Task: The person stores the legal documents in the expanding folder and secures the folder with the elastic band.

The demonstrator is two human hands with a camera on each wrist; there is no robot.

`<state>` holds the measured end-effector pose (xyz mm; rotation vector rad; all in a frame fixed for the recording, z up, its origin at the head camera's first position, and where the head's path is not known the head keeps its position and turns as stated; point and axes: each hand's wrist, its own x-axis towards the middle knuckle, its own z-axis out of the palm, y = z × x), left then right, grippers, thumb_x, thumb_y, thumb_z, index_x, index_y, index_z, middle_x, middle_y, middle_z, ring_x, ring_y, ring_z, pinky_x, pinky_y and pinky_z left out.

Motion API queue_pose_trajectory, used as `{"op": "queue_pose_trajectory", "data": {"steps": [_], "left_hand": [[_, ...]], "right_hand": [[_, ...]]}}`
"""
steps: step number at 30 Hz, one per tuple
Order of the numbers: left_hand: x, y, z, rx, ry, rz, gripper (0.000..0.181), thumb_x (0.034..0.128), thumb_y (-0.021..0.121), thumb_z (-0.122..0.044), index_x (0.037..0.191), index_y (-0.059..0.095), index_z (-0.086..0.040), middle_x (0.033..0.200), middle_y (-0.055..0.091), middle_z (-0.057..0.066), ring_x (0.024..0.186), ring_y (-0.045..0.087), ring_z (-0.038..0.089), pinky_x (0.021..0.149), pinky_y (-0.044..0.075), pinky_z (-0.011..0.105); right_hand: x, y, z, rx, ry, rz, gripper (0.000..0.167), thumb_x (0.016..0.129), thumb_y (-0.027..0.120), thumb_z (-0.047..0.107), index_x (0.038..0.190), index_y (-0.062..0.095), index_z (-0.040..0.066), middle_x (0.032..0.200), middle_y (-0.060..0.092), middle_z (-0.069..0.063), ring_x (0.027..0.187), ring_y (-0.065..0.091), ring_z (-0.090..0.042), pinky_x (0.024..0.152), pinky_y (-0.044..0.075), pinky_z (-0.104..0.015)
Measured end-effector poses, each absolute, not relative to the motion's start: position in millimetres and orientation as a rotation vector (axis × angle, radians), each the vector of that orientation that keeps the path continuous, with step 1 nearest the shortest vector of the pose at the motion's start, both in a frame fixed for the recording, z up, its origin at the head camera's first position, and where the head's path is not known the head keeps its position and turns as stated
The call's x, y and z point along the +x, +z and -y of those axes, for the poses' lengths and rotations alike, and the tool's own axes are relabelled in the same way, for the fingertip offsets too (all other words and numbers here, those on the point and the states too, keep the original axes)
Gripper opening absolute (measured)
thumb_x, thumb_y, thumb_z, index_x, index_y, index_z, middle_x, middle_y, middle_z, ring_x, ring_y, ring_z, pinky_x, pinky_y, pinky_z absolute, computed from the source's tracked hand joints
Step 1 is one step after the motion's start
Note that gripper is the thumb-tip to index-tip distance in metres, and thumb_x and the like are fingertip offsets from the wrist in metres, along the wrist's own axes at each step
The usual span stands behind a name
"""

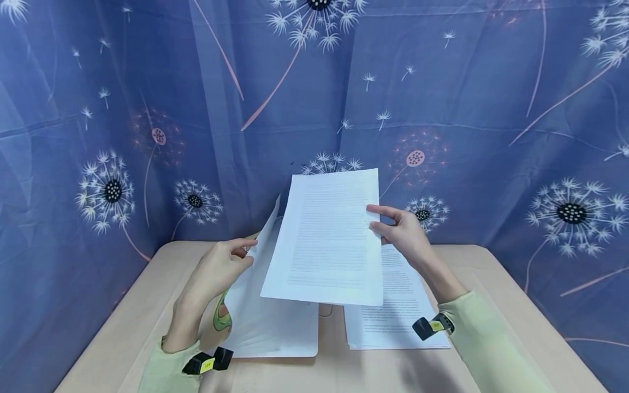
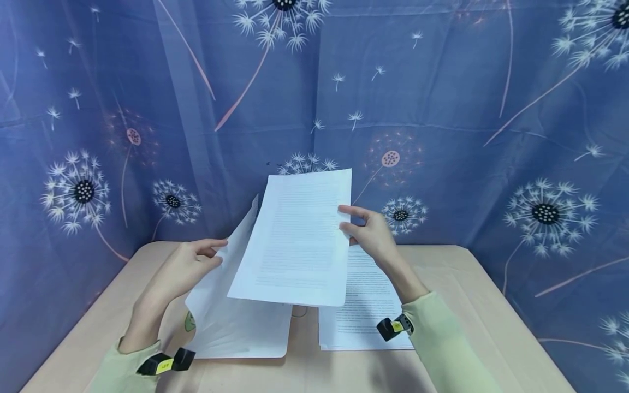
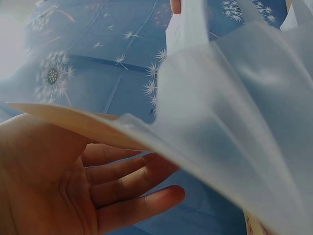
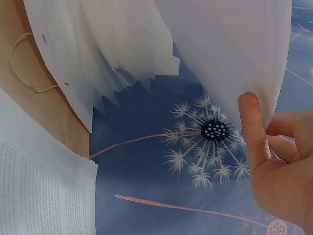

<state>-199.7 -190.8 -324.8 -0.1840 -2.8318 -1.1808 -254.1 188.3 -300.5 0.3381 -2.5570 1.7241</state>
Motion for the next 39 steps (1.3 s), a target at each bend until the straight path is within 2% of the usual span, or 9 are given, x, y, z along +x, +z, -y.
{"op": "queue_pose_trajectory", "data": {"steps": [4, 6, 12, 18, 24, 37, 39], "left_hand": [[-199.7, -324.5, 190.6, -0.177, -1.192, 2.831, 0.043, 0.0946, 0.054, -0.021, 0.137, 0.061, -0.021, 0.120, 0.064, 0.010, 0.073, 0.056, 0.019, 0.063, 0.042, 0.032], [-199.4, -324.5, 190.7, -0.181, -1.192, 2.830, 0.043, 0.0949, 0.054, -0.021, 0.137, 0.061, -0.021, 0.120, 0.064, 0.011, 0.070, 0.053, 0.019, 0.062, 0.041, 0.032], [-199.5, -325.5, 190.2, -0.199, -1.191, 2.822, 0.042, 0.0948, 0.054, -0.020, 0.137, 0.061, -0.021, 0.118, 0.065, 0.011, 0.064, 0.050, 0.017, 0.059, 0.040, 0.032], [-199.3, -326.0, 188.8, -0.211, -1.163, 2.817, 0.043, 0.0942, 0.055, -0.020, 0.136, 0.062, -0.019, 0.118, 0.066, 0.011, 0.072, 0.058, 0.016, 0.062, 0.042, 0.032], [-198.7, -325.9, 186.8, -0.213, -1.159, 2.812, 0.043, 0.0940, 0.056, -0.019, 0.137, 0.062, -0.018, 0.117, 0.066, 0.012, 0.069, 0.057, 0.016, 0.060, 0.042, 0.031], [-198.2, -326.9, 185.1, -0.211, -1.178, 2.806, 0.043, 0.0941, 0.056, -0.017, 0.137, 0.062, -0.019, 0.117, 0.066, 0.013, 0.052, 0.037, 0.015, 0.050, 0.035, 0.029], [-198.2, -326.5, 184.6, -0.204, -1.179, 2.811, 0.043, 0.0944, 0.056, -0.018, 0.136, 0.062, -0.020, 0.116, 0.066, 0.012, 0.054, 0.039, 0.014, 0.052, 0.036, 0.029]], "right_hand": [[-252.4, -305.0, -183.7, 0.361, 1.705, 2.588, 0.048, 0.096, 0.064, 0.021, 0.143, 0.055, 0.017, 0.137, 0.059, -0.015, 0.075, 0.066, -0.007, 0.076, 0.057, -0.026], [-252.1, -306.6, -180.5, 0.367, 1.716, 2.591, 0.048, 0.096, 0.064, 0.019, 0.143, 0.055, 0.015, 0.131, 0.062, -0.018, 0.072, 0.065, -0.007, 0.075, 0.057, -0.027], [-252.0, -310.0, -172.0, 0.363, 1.680, 2.627, 0.048, 0.095, 0.064, 0.019, 0.142, 0.056, 0.014, 0.130, 0.063, -0.020, 0.070, 0.064, -0.010, 0.074, 0.057, -0.028], [-252.0, -314.3, -163.1, 0.383, 1.717, 2.624, 0.049, 0.095, 0.065, 0.016, 0.142, 0.055, 0.010, 0.135, 0.061, -0.018, 0.075, 0.064, -0.008, 0.073, 0.057, -0.028], [-252.3, -318.9, -155.5, 0.404, 1.735, 2.629, 0.048, 0.095, 0.064, 0.017, 0.142, 0.055, 0.009, 0.138, 0.059, -0.018, 0.081, 0.067, -0.010, 0.073, 0.058, -0.031], [-253.6, -329.4, -136.7, 0.454, 1.776, 2.633, 0.048, 0.095, 0.063, 0.015, 0.141, 0.055, 0.007, 0.141, 0.056, -0.016, 0.093, 0.070, -0.019, 0.075, 0.059, -0.034], [-254.2, -330.6, -134.2, 0.476, 1.775, 2.634, 0.048, 0.095, 0.063, 0.015, 0.142, 0.055, 0.006, 0.144, 0.054, -0.016, 0.096, 0.070, -0.022, 0.075, 0.059, -0.034]]}}
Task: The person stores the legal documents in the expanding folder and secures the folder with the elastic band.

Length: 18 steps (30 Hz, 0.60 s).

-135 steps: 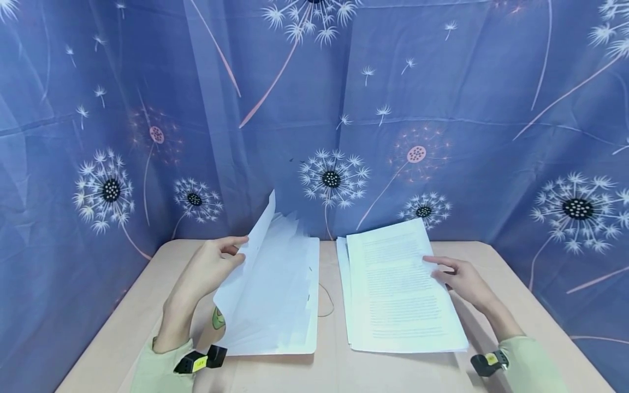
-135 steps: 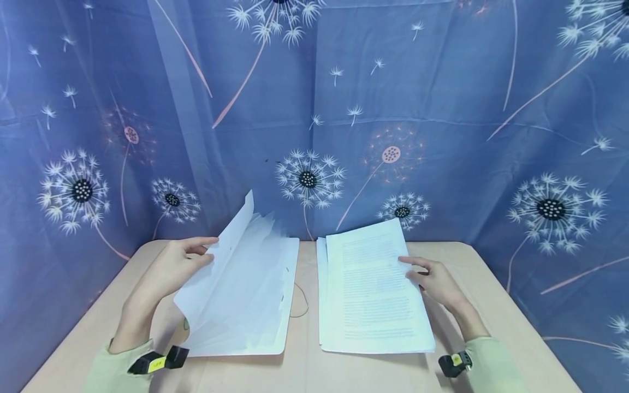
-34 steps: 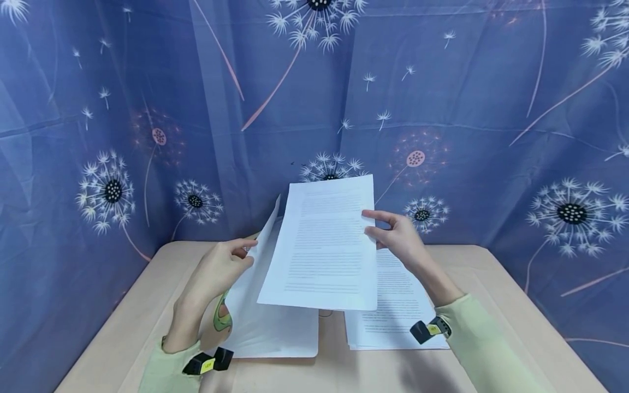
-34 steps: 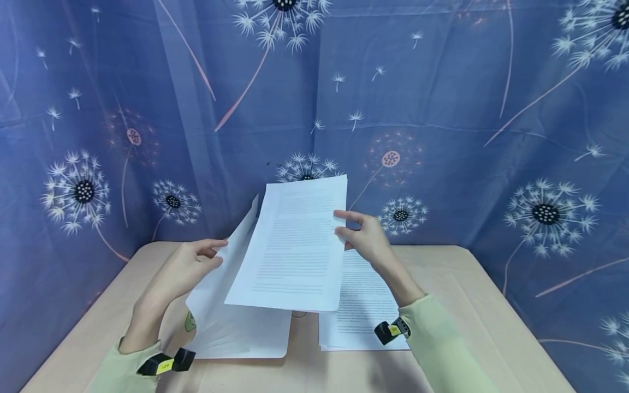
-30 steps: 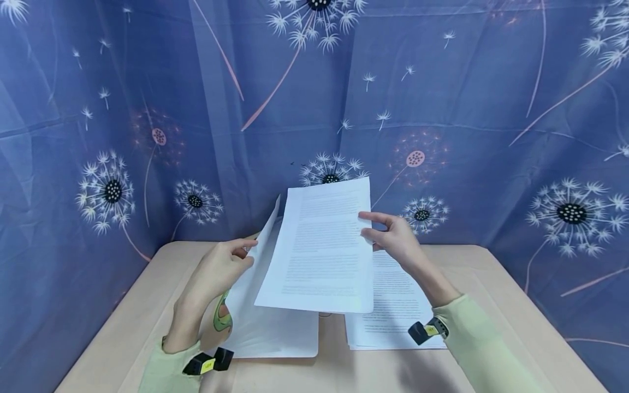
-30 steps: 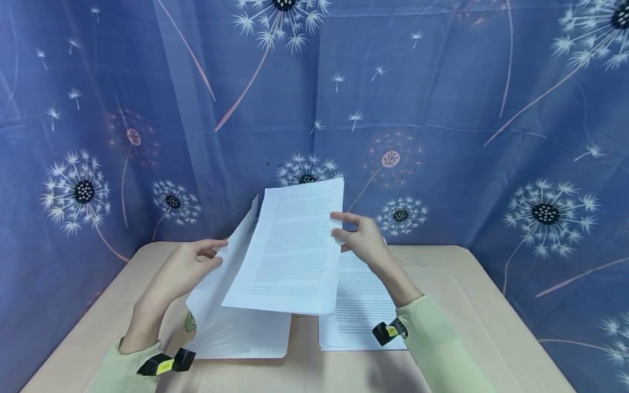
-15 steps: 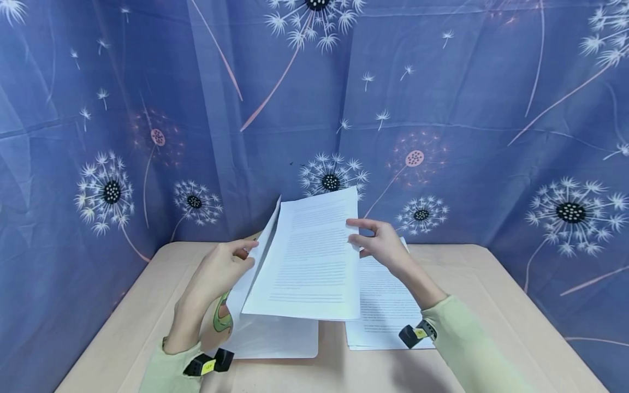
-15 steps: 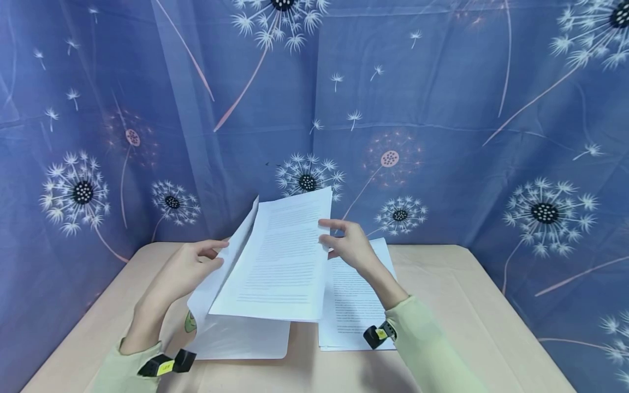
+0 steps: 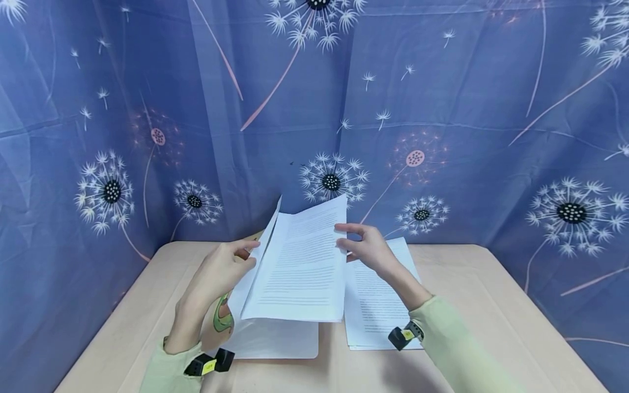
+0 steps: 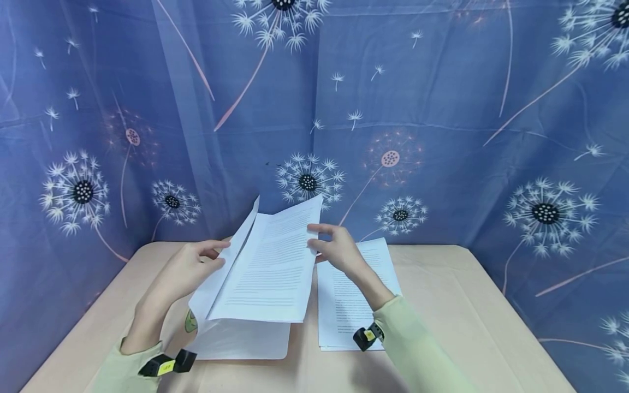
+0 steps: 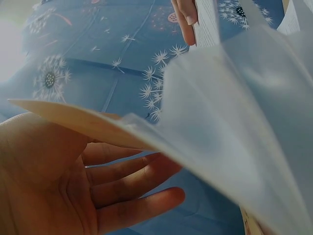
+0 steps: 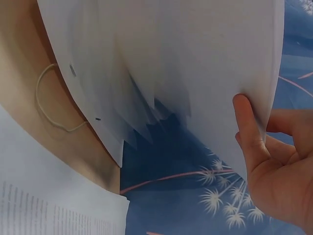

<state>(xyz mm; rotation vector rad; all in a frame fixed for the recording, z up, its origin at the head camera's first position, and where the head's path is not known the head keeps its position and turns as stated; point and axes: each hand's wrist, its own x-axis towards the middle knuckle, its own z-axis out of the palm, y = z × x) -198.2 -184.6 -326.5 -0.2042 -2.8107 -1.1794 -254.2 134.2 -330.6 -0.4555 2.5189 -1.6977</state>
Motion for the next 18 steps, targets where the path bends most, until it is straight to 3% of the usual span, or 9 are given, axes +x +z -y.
{"op": "queue_pose_trajectory", "data": {"steps": [6, 11, 18], "left_hand": [[-197.1, -325.7, 183.3, -0.204, -1.176, 2.816, 0.042, 0.0940, 0.055, -0.018, 0.135, 0.063, -0.019, 0.114, 0.066, 0.011, 0.053, 0.039, 0.014, 0.050, 0.036, 0.029], [-196.4, -325.0, 183.7, -0.202, -1.163, 2.823, 0.043, 0.0936, 0.054, -0.019, 0.136, 0.062, -0.019, 0.115, 0.066, 0.011, 0.051, 0.034, 0.013, 0.048, 0.033, 0.028], [-198.8, -326.3, 181.9, -0.201, -1.144, 2.837, 0.044, 0.0934, 0.055, -0.018, 0.137, 0.062, -0.020, 0.113, 0.067, 0.011, 0.051, 0.037, 0.014, 0.049, 0.035, 0.027]], "right_hand": [[-256.1, -333.9, -124.7, -0.494, -1.706, -2.487, 0.048, 0.096, 0.062, 0.013, 0.143, 0.053, 0.005, 0.146, 0.051, -0.019, 0.104, 0.068, -0.031, 0.076, 0.060, -0.034], [-258.6, -336.2, -114.8, -0.511, -1.696, -2.497, 0.048, 0.096, 0.062, 0.014, 0.142, 0.054, 0.006, 0.143, 0.054, -0.019, 0.090, 0.072, -0.026, 0.075, 0.060, -0.036], [-257.9, -335.5, -106.9, -0.534, -1.613, -2.584, 0.045, 0.095, 0.065, 0.014, 0.139, 0.058, 0.008, 0.103, 0.074, -0.016, 0.067, 0.065, -0.015, 0.082, 0.054, -0.035]]}}
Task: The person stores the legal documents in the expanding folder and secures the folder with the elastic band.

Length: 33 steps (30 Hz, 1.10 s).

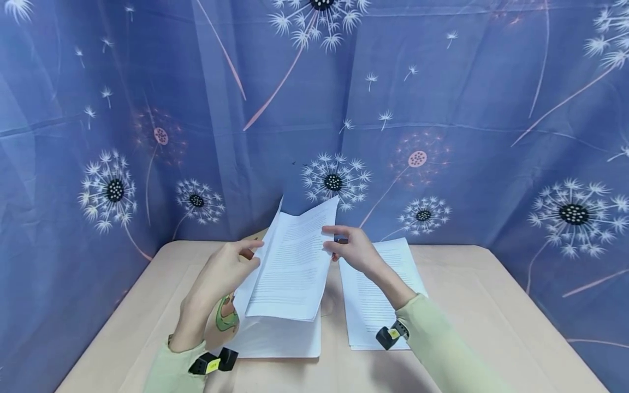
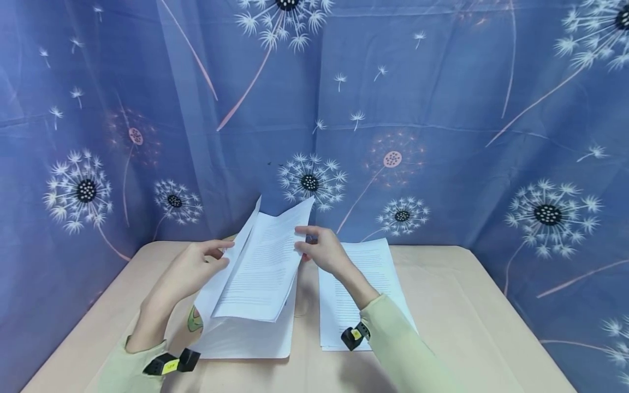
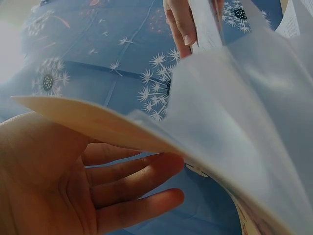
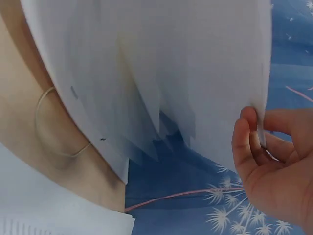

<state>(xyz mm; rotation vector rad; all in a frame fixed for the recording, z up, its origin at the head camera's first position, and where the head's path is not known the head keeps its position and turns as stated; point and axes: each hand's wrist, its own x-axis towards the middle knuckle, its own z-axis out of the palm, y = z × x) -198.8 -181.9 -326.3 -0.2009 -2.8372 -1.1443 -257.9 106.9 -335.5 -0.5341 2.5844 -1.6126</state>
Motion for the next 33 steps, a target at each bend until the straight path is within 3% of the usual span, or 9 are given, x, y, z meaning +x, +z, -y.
{"op": "queue_pose_trajectory", "data": {"steps": [2, 6, 13, 26, 33], "left_hand": [[-199.3, -326.8, 181.4, -0.200, -1.138, 2.838, 0.044, 0.0933, 0.055, -0.018, 0.137, 0.062, -0.020, 0.113, 0.067, 0.011, 0.053, 0.041, 0.015, 0.051, 0.037, 0.028], [-199.7, -326.2, 180.1, -0.198, -1.128, 2.839, 0.044, 0.0931, 0.055, -0.018, 0.136, 0.062, -0.020, 0.114, 0.067, 0.012, 0.054, 0.042, 0.016, 0.051, 0.038, 0.029], [-198.7, -325.9, 179.2, -0.201, -1.127, 2.840, 0.044, 0.0927, 0.055, -0.017, 0.136, 0.062, -0.020, 0.114, 0.067, 0.011, 0.050, 0.036, 0.013, 0.048, 0.033, 0.027], [-199.0, -329.0, 178.5, -0.209, -1.133, 2.842, 0.043, 0.0934, 0.056, -0.019, 0.136, 0.062, -0.021, 0.112, 0.068, 0.011, 0.053, 0.041, 0.015, 0.049, 0.036, 0.028], [-198.9, -328.5, 178.9, -0.221, -1.131, 2.838, 0.043, 0.0938, 0.056, -0.020, 0.137, 0.062, -0.020, 0.113, 0.068, 0.011, 0.056, 0.045, 0.017, 0.049, 0.037, 0.029]], "right_hand": [[-256.7, -333.6, -106.3, -0.535, -1.610, -2.582, 0.045, 0.094, 0.065, 0.013, 0.138, 0.059, 0.008, 0.102, 0.074, -0.015, 0.067, 0.066, -0.015, 0.084, 0.054, -0.035], [-254.1, -326.9, -106.8, -0.532, -1.636, -2.539, 0.045, 0.093, 0.066, 0.012, 0.137, 0.060, 0.008, 0.117, 0.071, -0.016, 0.068, 0.068, -0.015, 0.084, 0.056, -0.036], [-253.0, -319.7, -104.8, -0.525, -1.634, -2.485, 0.045, 0.093, 0.066, 0.012, 0.137, 0.060, 0.009, 0.129, 0.066, -0.016, 0.071, 0.068, -0.014, 0.085, 0.056, -0.035], [-261.4, -321.1, -96.4, -0.572, -1.674, -2.388, 0.044, 0.094, 0.064, 0.010, 0.138, 0.059, 0.006, 0.136, 0.061, -0.016, 0.068, 0.066, -0.015, 0.076, 0.058, -0.034], [-263.8, -312.3, -99.4, -0.521, -1.767, -2.331, 0.045, 0.094, 0.063, 0.009, 0.139, 0.057, 0.006, 0.140, 0.059, -0.013, 0.066, 0.064, -0.012, 0.084, 0.056, -0.033]]}}
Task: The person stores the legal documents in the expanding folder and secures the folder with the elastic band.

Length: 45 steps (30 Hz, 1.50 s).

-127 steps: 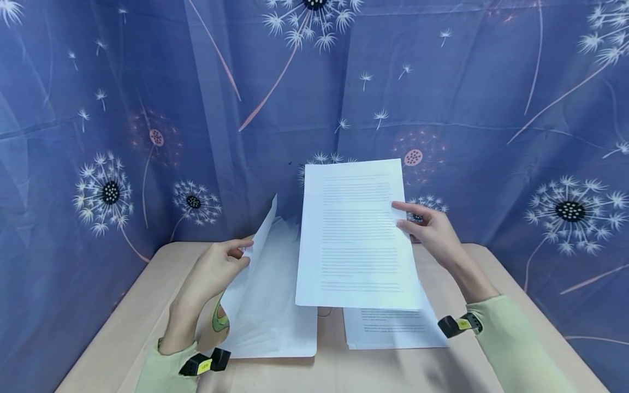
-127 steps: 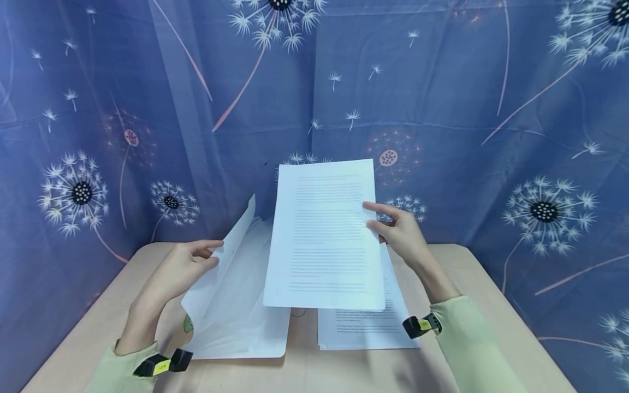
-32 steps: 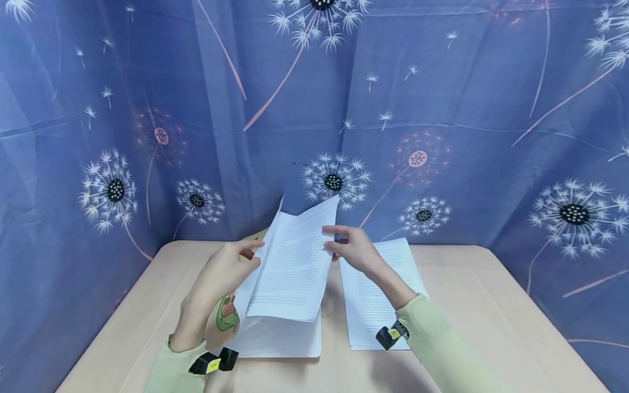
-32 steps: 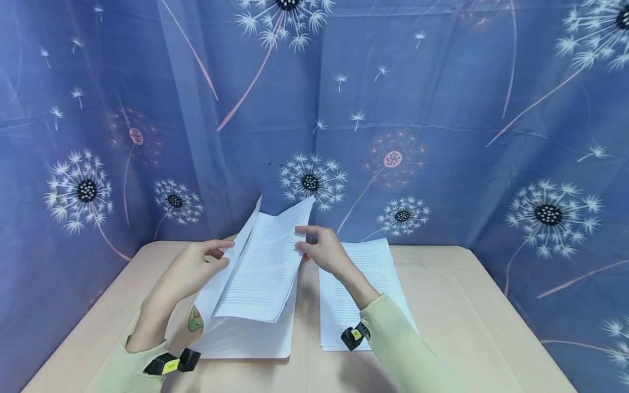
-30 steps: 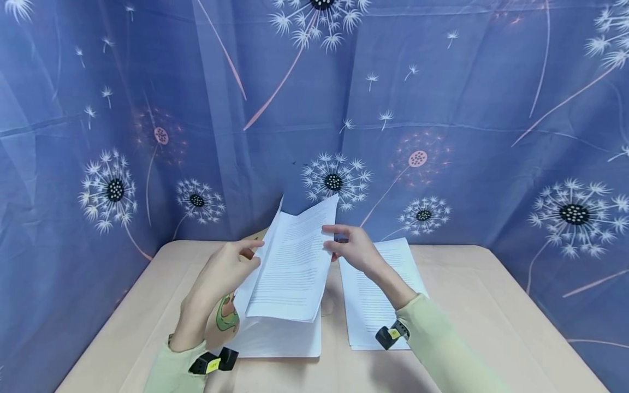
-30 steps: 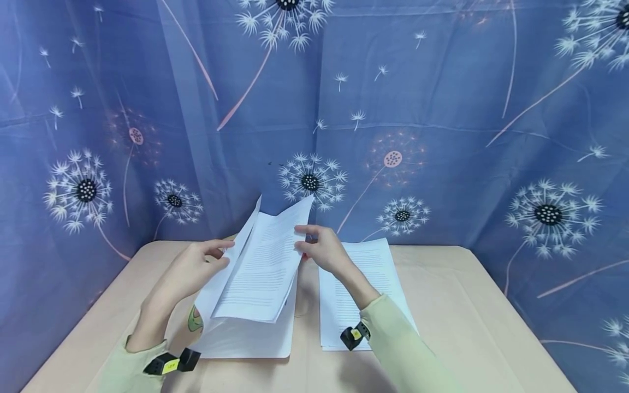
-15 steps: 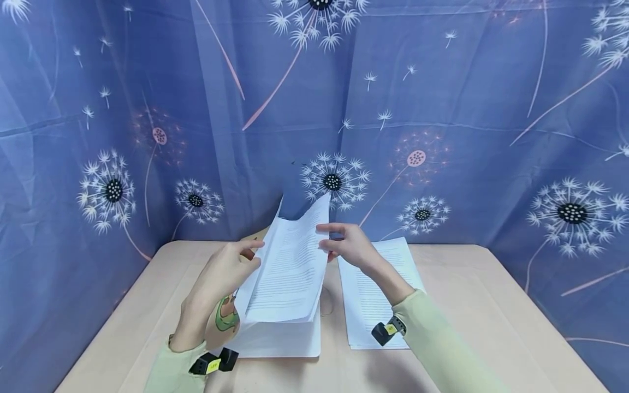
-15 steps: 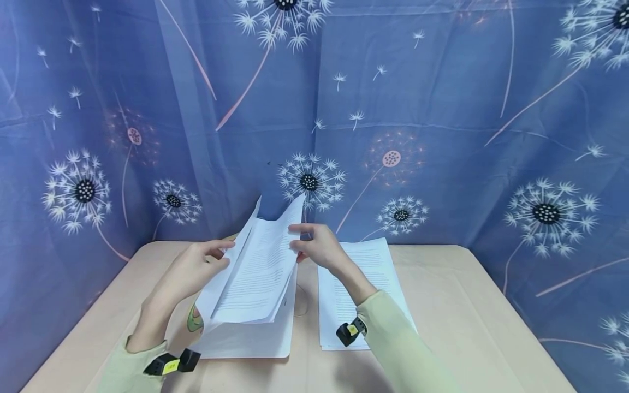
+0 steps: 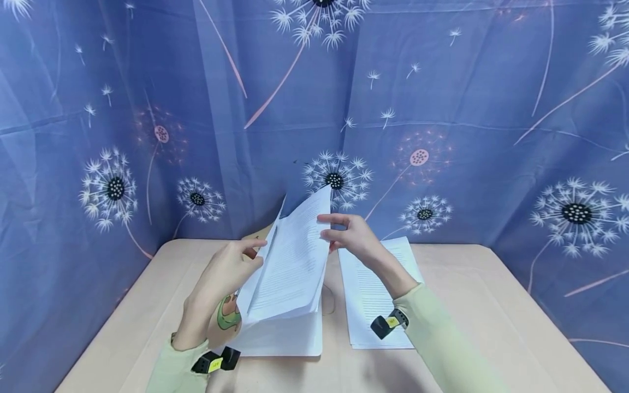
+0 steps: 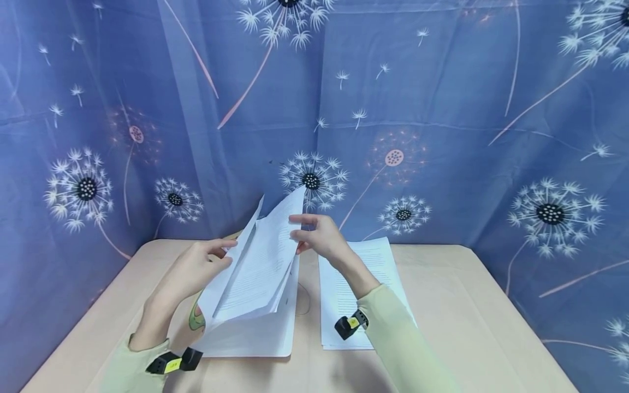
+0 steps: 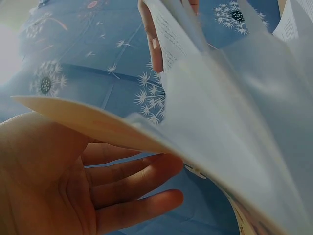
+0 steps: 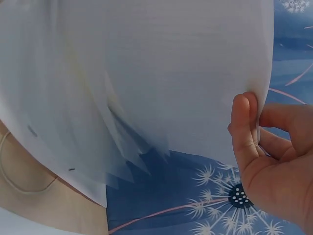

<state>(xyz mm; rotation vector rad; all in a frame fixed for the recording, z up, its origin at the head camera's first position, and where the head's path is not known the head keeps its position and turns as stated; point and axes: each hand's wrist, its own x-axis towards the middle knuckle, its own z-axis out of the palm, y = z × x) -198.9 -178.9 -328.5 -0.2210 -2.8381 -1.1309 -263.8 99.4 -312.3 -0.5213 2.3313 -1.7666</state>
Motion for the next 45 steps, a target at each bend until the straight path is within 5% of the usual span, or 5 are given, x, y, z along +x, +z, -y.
{"op": "queue_pose_trajectory", "data": {"steps": [12, 20, 27, 35, 45], "left_hand": [[-198.8, -329.4, 177.9, -0.240, -1.116, 2.832, 0.043, 0.0931, 0.056, -0.019, 0.135, 0.063, -0.020, 0.111, 0.068, 0.009, 0.057, 0.047, 0.016, 0.051, 0.039, 0.029], [-201.5, -328.8, 173.3, -0.258, -1.100, 2.825, 0.043, 0.0919, 0.056, -0.016, 0.135, 0.063, -0.018, 0.107, 0.070, 0.009, 0.048, 0.036, 0.012, 0.045, 0.031, 0.026], [-199.4, -329.5, 174.5, -0.236, -1.102, 2.822, 0.043, 0.0917, 0.057, -0.017, 0.134, 0.064, -0.018, 0.106, 0.070, 0.008, 0.049, 0.040, 0.014, 0.045, 0.033, 0.027], [-199.3, -330.7, 175.8, -0.246, -1.099, 2.808, 0.043, 0.0918, 0.057, -0.017, 0.134, 0.064, -0.016, 0.106, 0.070, 0.010, 0.051, 0.044, 0.015, 0.046, 0.036, 0.028], [-199.6, -328.2, 175.6, -0.226, -1.093, 2.817, 0.043, 0.0912, 0.056, -0.016, 0.134, 0.064, -0.017, 0.108, 0.070, 0.010, 0.050, 0.041, 0.014, 0.045, 0.033, 0.027]], "right_hand": [[-268.3, -331.6, -86.6, -0.549, -1.703, -2.347, 0.045, 0.095, 0.062, 0.008, 0.139, 0.057, 0.004, 0.136, 0.059, -0.019, 0.066, 0.060, -0.013, 0.074, 0.058, -0.036], [-271.0, -344.6, -74.8, -0.564, -1.686, -2.357, 0.046, 0.094, 0.063, 0.010, 0.139, 0.057, 0.005, 0.086, 0.068, -0.011, 0.065, 0.061, -0.015, 0.069, 0.059, -0.034], [-269.2, -356.1, -59.9, -0.615, -1.693, -2.325, 0.052, 0.095, 0.064, 0.014, 0.145, 0.050, 0.005, 0.109, 0.067, -0.018, 0.064, 0.064, -0.015, 0.062, 0.059, -0.036], [-264.1, -360.4, -54.3, -0.583, -1.720, -2.321, 0.055, 0.098, 0.062, 0.024, 0.149, 0.046, 0.010, 0.140, 0.056, -0.014, 0.077, 0.069, -0.042, 0.056, 0.057, -0.036], [-266.8, -364.7, -65.9, -0.536, -1.831, -2.214, 0.069, 0.093, 0.066, 0.018, 0.154, 0.035, 0.010, 0.140, 0.050, -0.018, 0.084, 0.071, -0.034, 0.060, 0.058, -0.034]]}}
